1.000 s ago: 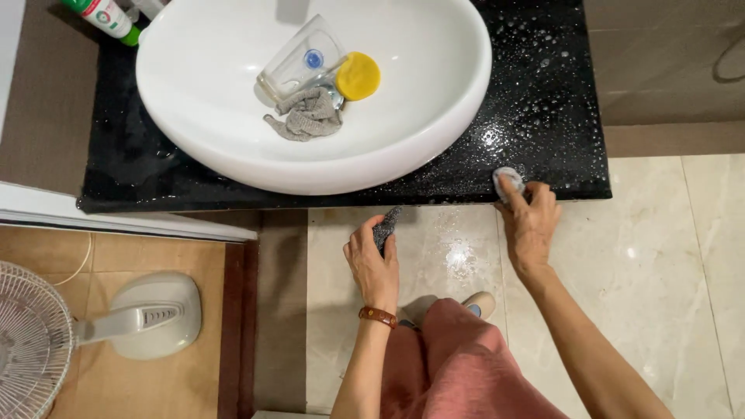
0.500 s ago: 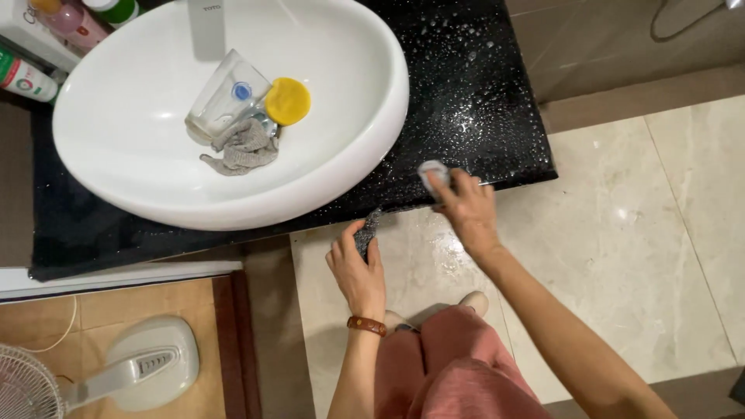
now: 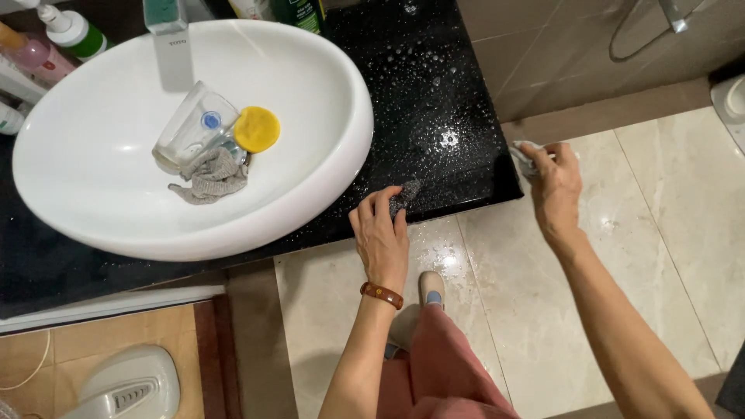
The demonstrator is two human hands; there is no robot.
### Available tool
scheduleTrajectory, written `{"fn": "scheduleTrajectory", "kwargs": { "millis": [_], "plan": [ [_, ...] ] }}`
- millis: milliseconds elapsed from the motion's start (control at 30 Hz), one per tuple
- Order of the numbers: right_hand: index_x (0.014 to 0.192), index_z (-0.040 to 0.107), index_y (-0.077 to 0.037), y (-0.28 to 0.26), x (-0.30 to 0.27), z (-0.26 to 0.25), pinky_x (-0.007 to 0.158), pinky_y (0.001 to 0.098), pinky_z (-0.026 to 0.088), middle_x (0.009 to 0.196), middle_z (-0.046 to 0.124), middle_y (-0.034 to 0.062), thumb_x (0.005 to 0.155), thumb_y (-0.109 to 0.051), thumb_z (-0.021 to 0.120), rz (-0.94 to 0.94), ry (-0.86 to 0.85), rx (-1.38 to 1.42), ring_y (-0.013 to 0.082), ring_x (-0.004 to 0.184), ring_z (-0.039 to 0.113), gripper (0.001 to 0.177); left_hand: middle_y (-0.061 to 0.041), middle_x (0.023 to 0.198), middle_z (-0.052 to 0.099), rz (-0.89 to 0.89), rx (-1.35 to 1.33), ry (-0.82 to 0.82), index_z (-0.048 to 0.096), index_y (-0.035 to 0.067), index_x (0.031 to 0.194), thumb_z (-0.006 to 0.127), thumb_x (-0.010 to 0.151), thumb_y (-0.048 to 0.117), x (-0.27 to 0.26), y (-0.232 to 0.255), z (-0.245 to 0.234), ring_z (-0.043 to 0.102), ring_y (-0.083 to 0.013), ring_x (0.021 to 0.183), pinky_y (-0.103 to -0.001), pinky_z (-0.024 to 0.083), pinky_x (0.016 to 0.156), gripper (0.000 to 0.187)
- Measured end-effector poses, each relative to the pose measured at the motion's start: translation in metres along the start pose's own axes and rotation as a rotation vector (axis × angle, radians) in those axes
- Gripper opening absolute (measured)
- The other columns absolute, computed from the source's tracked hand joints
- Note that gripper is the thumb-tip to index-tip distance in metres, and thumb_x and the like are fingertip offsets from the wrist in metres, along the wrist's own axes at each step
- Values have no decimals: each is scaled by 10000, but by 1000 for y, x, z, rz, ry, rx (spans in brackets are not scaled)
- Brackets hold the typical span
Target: Cleaning the black granite counter around a bathroom sink using a cloth and scrubbing pad.
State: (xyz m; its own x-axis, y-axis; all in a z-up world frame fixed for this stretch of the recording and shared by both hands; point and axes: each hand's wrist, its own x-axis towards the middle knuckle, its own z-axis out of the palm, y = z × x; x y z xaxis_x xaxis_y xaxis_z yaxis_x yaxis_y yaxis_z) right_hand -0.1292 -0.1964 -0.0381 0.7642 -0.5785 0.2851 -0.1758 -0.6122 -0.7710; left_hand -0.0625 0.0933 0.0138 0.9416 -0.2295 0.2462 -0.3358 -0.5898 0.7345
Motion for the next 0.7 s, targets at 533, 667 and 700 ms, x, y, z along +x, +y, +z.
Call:
{"fn": "scheduleTrajectory", "kwargs": {
  "millis": [533,667,700],
  "plan": [
    [1463,575,-104,-27,111,117,1141,486,342,1567,478,137,1011,-165,585,-461,-263,-473,406,1456,401,456,-74,1290,587,-58,234,-65,657,192,1216,658,917,113,66,10,61,531,-331,1185,-501,459,962,309],
    [1444,583,-108,-33,118,107,1190,466,351,1575,475,121,922,-73,565,-597,-482,-275,347,1467,426,523,-82,1304,580,-43,259,-57,658,180,1230,626,930,111,89,12,73,526,-336,1187,-512,447,982,310],
    [1431,593,-136,-30,124,102,1209,446,363,1585,483,101,882,-14,547,-564,-566,-224,315,1477,441,565,-86,1315,578,-19,272,-48,659,173,1233,620,932,107,93,9,77,525,-336,1183,-513,445,996,311]
  ]
}}
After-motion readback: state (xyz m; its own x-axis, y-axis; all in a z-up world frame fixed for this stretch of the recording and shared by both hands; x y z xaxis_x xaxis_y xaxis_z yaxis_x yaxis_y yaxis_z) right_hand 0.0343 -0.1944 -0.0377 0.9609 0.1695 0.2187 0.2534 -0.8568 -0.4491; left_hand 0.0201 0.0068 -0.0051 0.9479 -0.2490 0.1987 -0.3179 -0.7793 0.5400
